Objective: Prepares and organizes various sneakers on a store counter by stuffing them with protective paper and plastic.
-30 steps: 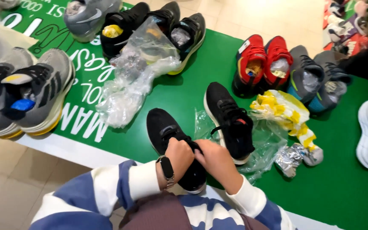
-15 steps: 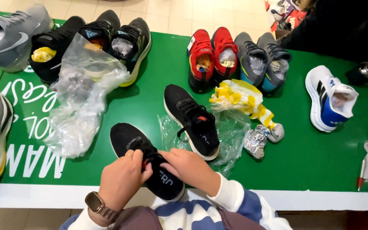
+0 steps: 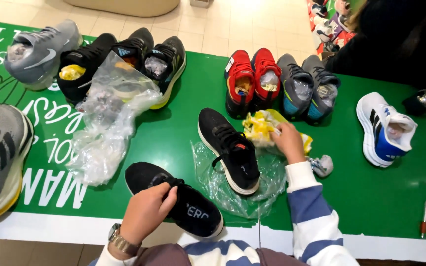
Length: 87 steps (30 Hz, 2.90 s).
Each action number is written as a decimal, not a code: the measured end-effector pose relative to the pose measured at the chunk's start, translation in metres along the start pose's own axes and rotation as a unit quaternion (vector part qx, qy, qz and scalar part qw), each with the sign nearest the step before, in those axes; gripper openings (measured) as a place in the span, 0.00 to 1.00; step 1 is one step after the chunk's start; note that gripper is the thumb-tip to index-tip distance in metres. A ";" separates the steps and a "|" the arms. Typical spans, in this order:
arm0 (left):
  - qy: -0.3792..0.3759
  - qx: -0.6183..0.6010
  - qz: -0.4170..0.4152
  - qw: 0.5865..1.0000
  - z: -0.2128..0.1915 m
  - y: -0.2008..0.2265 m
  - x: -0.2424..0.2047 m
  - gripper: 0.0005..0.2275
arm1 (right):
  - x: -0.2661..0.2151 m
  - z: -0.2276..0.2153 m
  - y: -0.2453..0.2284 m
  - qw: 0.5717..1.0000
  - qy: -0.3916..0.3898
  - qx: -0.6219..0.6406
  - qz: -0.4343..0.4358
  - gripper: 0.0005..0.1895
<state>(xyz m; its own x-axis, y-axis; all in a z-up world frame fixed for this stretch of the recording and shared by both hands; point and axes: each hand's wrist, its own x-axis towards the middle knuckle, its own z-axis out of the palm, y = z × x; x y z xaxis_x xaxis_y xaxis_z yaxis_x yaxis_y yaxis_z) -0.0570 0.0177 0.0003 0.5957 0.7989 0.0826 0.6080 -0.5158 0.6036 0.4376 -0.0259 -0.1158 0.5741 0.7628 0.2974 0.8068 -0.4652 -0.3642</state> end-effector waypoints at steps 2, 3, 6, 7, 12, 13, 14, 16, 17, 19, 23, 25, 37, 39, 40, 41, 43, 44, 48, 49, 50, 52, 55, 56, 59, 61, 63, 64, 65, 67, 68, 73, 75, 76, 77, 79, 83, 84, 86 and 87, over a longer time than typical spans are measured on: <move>-0.006 -0.043 -0.027 0.999 -0.002 -0.005 -0.004 0.14 | 0.006 0.004 0.014 0.999 -0.015 0.046 0.011 0.15; -0.015 -0.059 -0.044 0.997 -0.004 -0.005 -0.005 0.15 | 0.010 -0.005 0.015 0.990 0.066 0.123 0.004 0.13; -0.032 -0.079 -0.066 0.994 -0.014 0.006 -0.009 0.14 | 0.010 -0.059 0.003 0.952 0.210 0.221 -0.010 0.11; -0.038 -0.082 -0.067 0.994 -0.018 0.011 -0.009 0.13 | 0.009 -0.082 -0.003 0.930 0.278 0.240 -0.020 0.12; 0.010 -0.089 0.023 0.996 -0.033 0.034 -0.009 0.12 | -0.024 -0.166 -0.063 0.872 0.394 0.244 -0.157 0.18; 0.033 -0.100 0.068 0.992 -0.034 0.038 -0.011 0.13 | -0.038 -0.187 -0.092 0.867 0.414 0.195 -0.195 0.18; 0.038 -0.093 0.062 0.993 -0.041 0.051 -0.011 0.13 | -0.061 -0.191 -0.121 0.866 0.411 0.205 -0.196 0.18; 0.054 -0.361 0.232 0.902 -0.055 0.077 -0.013 0.37 | -0.106 -0.200 -0.179 0.885 0.342 0.152 -0.277 0.21; 0.062 -0.352 0.226 0.906 -0.046 0.076 -0.017 0.37 | -0.123 -0.190 -0.196 0.882 0.340 0.164 -0.282 0.21; 0.055 -0.241 0.327 0.912 -0.027 0.075 -0.017 0.45 | -0.154 -0.174 -0.228 0.802 -0.064 0.378 -0.458 0.22; -0.062 -0.436 0.184 0.879 -0.004 0.010 -0.034 0.31 | -0.133 -0.179 -0.196 0.732 -0.307 0.406 -0.452 0.21; 0.008 -0.651 -0.033 0.758 0.003 -0.037 -0.040 0.27 | -0.110 -0.184 -0.154 0.882 -0.171 0.356 -0.257 0.25; 0.023 -0.611 -0.003 0.792 0.019 -0.230 -0.100 0.28 | -0.113 -0.109 -0.167 0.958 -0.228 0.131 -0.116 0.30; 0.040 -0.599 0.004 0.800 0.011 -0.245 -0.109 0.28 | -0.101 -0.116 -0.167 0.958 -0.188 0.174 -0.125 0.27; 0.046 -0.594 0.006 0.803 0.008 -0.251 -0.114 0.28 | -0.097 -0.120 -0.166 0.957 -0.149 0.214 -0.129 0.24; 0.052 -0.589 0.008 0.807 0.007 -0.253 -0.117 0.28 | -0.087 -0.130 -0.177 0.957 -0.148 0.214 -0.129 0.24; 0.060 -0.580 0.013 0.812 0.001 -0.259 -0.120 0.28 | -0.071 -0.152 -0.194 0.961 -0.074 0.240 -0.119 0.26; 0.062 -0.576 0.015 0.815 -0.008 -0.248 -0.115 0.28 | -0.069 -0.148 -0.213 0.962 -0.072 0.238 -0.116 0.26; 0.058 -0.554 0.044 0.829 -0.017 -0.251 -0.123 0.28 | -0.063 -0.103 -0.272 0.975 0.010 0.132 -0.176 0.26; 0.055 -0.548 0.054 0.833 -0.018 -0.264 -0.131 0.28 | -0.061 -0.086 -0.282 0.979 -0.003 0.092 -0.183 0.25; 0.052 -0.542 0.063 0.837 -0.026 -0.261 -0.107 0.29 | -0.066 -0.063 -0.276 0.980 0.005 0.091 -0.175 0.25; 0.049 -0.529 0.082 0.843 -0.046 -0.253 -0.061 0.29 | -0.072 -0.016 -0.266 0.968 -0.066 0.077 -0.230 0.30; 0.056 -0.510 0.103 0.852 -0.045 -0.279 -0.055 0.29 | -0.083 -0.066 -0.250 0.945 -0.071 0.193 -0.256 0.48; 0.060 -0.505 0.105 0.855 -0.047 -0.272 -0.051 0.29 | -0.086 -0.074 -0.230 0.945 -0.071 0.193 -0.254 0.48; 0.081 -0.491 0.112 0.860 -0.046 -0.247 -0.044 0.29 | -0.103 -0.076 -0.165 0.971 -0.176 -0.016 -0.164 0.66; 0.097 -0.482 0.112 0.863 -0.044 -0.220 -0.045 0.29 | -0.125 -0.053 -0.113 0.960 -0.221 -0.032 -0.170 0.43; 0.120 -0.474 0.116 0.865 -0.037 -0.186 -0.039 0.29 | -0.121 -0.068 -0.109 0.949 -0.287 0.085 -0.101 0.28; 0.127 -0.468 0.117 0.867 -0.038 -0.169 -0.037 0.29 | -0.122 -0.075 -0.108 0.914 -0.348 0.205 -0.024 0.15; 0.134 -0.462 0.118 0.869 -0.030 -0.148 -0.030 0.29 | -0.117 -0.098 -0.112 0.914 -0.350 0.204 -0.025 0.15; 0.151 -0.451 0.119 0.872 -0.030 -0.110 -0.023 0.29 | -0.107 -0.144 -0.119 0.891 -0.251 0.379 0.011 0.07; 0.156 -0.444 0.120 0.874 -0.027 -0.088 -0.014 0.29 | -0.109 -0.164 -0.127 0.890 -0.252 0.380 0.012 0.07; 0.190 -0.411 0.139 0.881 0.001 0.044 0.017 0.30 | -0.111 -0.247 -0.246 0.754 -0.099 0.507 -0.405 0.24; 0.137 -0.378 0.170 0.899 0.001 0.059 0.003 0.30 | -0.129 -0.216 -0.261 0.768 -0.120 0.470 -0.420 0.32; 0.085 -0.344 0.201 0.913 0.001 0.067 -0.001 0.30 | -0.136 -0.200 -0.267 0.779 -0.141 0.431 -0.432 0.40; 0.085 -0.345 0.207 0.911 -0.005 0.070 -0.002 0.30 | -0.134 -0.189 -0.256 0.782 -0.137 0.427 -0.433 0.40; -0.023 -0.269 0.266 0.926 -0.019 0.075 -0.001 0.31 | -0.129 -0.164 -0.233 0.831 -0.069 0.388 -0.392 0.36; -0.110 -0.161 0.399 0.896 -0.049 0.053 0.004 0.36 | -0.134 -0.126 -0.185 0.690 -0.163 0.704 0.051 0.28; -0.007 -0.211 0.357 0.910 -0.044 0.053 0.002 0.42 | -0.138 -0.126 -0.186 0.661 -0.180 0.727 0.050 0.28; 0.103 -0.252 0.304 0.913 -0.030 0.066 0.002 0.47 | -0.143 -0.125 -0.194 0.628 -0.205 0.749 0.047 0.28; 0.101 -0.237 0.338 0.905 -0.020 0.079 0.005 0.52 | -0.143 -0.125 -0.201 0.595 -0.225 0.770 0.040 0.29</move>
<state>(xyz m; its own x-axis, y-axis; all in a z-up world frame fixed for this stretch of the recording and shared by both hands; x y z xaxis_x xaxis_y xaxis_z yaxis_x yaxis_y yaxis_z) -0.0165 -0.0130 0.0642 0.6097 0.4152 0.6752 -0.1826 -0.7553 0.6294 0.2107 -0.0979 0.0246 0.2269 0.9702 0.0853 -0.5050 0.1920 -0.8415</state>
